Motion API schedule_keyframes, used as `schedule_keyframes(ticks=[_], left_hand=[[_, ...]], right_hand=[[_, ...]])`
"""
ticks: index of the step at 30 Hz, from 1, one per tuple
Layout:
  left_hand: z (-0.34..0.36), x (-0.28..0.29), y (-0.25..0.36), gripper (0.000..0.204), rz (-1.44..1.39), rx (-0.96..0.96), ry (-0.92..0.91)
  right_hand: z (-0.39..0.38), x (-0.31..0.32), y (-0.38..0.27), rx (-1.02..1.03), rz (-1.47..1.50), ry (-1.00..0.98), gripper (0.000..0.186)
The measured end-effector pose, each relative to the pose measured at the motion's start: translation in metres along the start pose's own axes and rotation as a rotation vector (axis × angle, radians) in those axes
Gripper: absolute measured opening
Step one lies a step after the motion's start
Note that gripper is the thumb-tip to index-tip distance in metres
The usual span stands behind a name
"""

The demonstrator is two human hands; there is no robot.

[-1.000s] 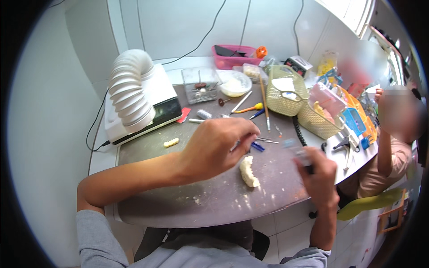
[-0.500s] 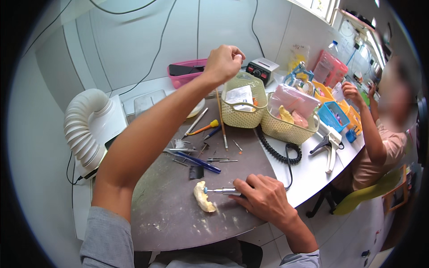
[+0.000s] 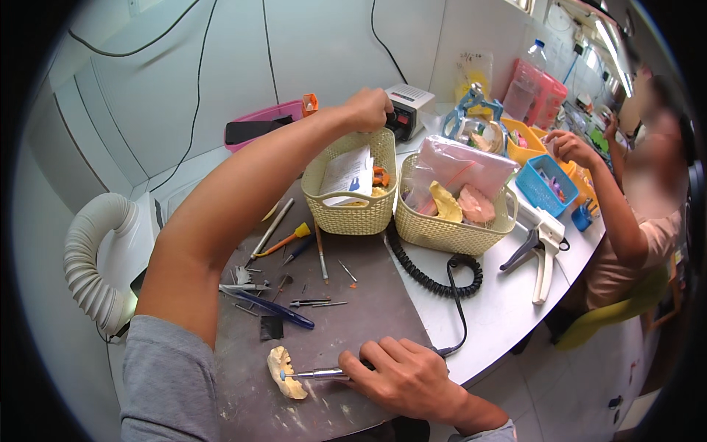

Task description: The person uses a rotary tool to polish and refine the surface of a dental prosthetic, turning it over to work on different sides before picking up a plaster model of teeth.

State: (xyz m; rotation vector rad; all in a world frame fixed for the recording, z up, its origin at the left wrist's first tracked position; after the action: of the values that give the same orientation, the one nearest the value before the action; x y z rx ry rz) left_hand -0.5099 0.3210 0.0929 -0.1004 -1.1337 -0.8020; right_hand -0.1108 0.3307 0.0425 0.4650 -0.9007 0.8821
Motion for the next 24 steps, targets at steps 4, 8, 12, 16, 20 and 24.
schedule_keyframes(ticks=[4, 8, 12, 16, 20, 24], left_hand=[[0.0, -0.001, 0.003, 0.037, 0.022, -0.01, 0.005], [0.002, -0.002, 0.008, 0.037, 0.019, -0.027, 0.003], [0.003, 0.0, 0.006, 0.036, 0.029, -0.014, -0.009], [0.003, -0.002, 0.005, 0.036, 0.026, 0.011, -0.021], [0.0, 0.002, 0.002, 0.033, 0.013, 0.028, 0.004], [-0.005, 0.012, -0.001, 0.029, -0.056, 0.036, 0.093]], right_hand=[[-0.001, 0.001, 0.002, 0.011, 0.0, -0.004, 0.017], [-0.002, 0.003, 0.004, 0.002, 0.01, 0.029, 0.014], [-0.003, 0.006, 0.004, 0.005, 0.014, 0.055, 0.014], [-0.004, 0.006, 0.007, -0.017, 0.028, 0.069, 0.015], [-0.003, 0.011, 0.006, -0.012, 0.025, 0.112, 0.018], [-0.004, 0.009, 0.004, -0.015, 0.067, 0.105, 0.018]])
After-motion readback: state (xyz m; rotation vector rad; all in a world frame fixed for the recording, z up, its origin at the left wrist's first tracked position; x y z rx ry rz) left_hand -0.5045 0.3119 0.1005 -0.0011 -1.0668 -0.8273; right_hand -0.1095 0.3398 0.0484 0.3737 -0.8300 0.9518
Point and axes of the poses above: each hand's wrist, its own z-axis towards the middle knuckle, its own x-axis out of the back of the hand, y = z × x, the point moved 10 cm from there along z, towards the middle knuckle, and after that the axes turned 7 degrees about y, right-handed, at the moved point
